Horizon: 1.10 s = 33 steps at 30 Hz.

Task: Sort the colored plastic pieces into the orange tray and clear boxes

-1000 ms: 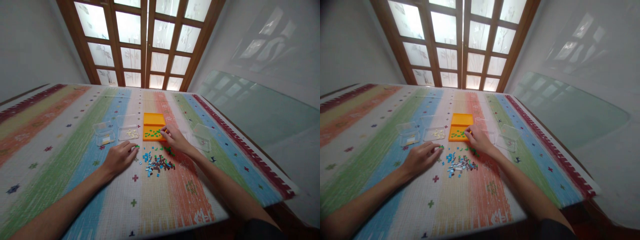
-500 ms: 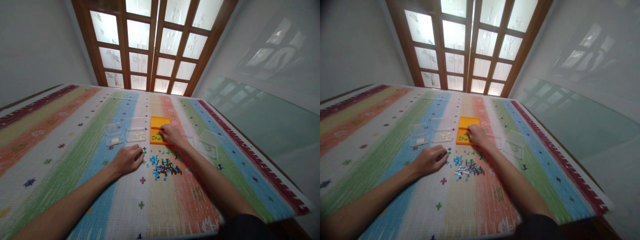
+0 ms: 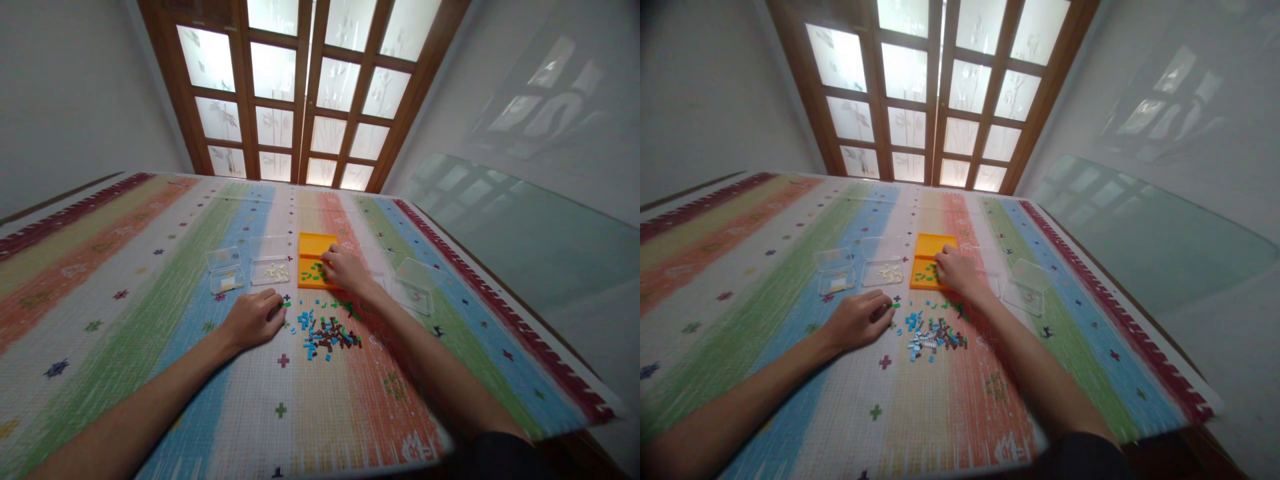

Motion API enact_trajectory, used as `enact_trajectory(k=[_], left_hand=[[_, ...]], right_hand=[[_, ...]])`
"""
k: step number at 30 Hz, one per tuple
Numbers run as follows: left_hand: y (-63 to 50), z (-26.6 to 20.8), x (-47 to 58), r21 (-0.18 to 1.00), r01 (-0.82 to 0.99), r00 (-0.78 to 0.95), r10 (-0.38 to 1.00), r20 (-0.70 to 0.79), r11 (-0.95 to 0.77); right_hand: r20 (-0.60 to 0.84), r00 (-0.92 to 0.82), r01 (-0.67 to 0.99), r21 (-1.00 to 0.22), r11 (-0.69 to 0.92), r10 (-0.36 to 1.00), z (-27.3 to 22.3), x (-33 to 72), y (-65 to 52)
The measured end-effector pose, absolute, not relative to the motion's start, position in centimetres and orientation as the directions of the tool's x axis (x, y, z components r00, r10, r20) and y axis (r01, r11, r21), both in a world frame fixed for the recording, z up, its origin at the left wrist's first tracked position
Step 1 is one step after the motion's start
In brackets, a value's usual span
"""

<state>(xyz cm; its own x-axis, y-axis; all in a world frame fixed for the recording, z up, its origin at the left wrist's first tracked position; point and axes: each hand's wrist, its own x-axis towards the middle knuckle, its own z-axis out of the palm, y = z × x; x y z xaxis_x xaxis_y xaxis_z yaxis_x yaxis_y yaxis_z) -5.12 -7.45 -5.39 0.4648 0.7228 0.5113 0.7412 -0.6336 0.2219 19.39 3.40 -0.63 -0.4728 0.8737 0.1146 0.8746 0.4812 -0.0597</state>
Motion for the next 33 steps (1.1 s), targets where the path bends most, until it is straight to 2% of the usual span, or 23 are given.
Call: enact_trajectory(k=[5, 9, 11, 14, 17, 26, 30, 33], left_hand=[[-7.4, -5.4, -5.1, 0.214, 0.739, 0.462, 0.711, 0.530, -0.639], [-7.4, -5.4, -5.1, 0.231, 0.736, 0.463, 0.721, 0.515, -0.637], [-7.4, -5.4, -5.1, 0.252, 0.733, 0.453, 0.730, 0.512, -0.632], [-7.3, -5.3, -5.2, 0.279, 0.726, 0.449, 0.741, 0.500, -0.628], [-7.2, -5.0, -5.2, 0.281, 0.702, 0.485, 0.729, 0.483, -0.654], [-6.3, -3.7, -3.9, 0.312, 0.678, 0.488, 0.725, 0.485, -0.665], [-3.6, -2.5, -3.3, 0.245, 0.731, 0.465, 0.728, 0.504, -0.637], [-1.0, -1.3, -2.5, 0.191, 0.816, 0.432, 0.794, 0.427, -0.546]], right_hand=[[0.142, -0.500, 0.845, -0.133, 0.517, 0.854, -0.8, 22.4, 2.1], [0.124, -0.627, 0.742, -0.206, 0.639, 0.769, -1.3, 25.4, 0.1], [0.184, -0.654, 0.692, -0.248, 0.678, 0.734, -1.6, 26.5, -0.9], [0.257, -0.640, 0.653, -0.315, 0.689, 0.724, -2.2, 27.6, -2.0], [0.227, -0.654, 0.635, -0.354, 0.687, 0.721, -2.5, 28.0, -2.7], [0.101, -0.661, 0.684, -0.326, 0.652, 0.744, -2.7, 27.2, -3.5], [0.075, -0.628, 0.729, -0.291, 0.619, 0.775, -2.3, 26.7, -3.8], [0.044, -0.615, 0.754, -0.257, 0.604, 0.787, -2.1, 26.2, -4.1]])
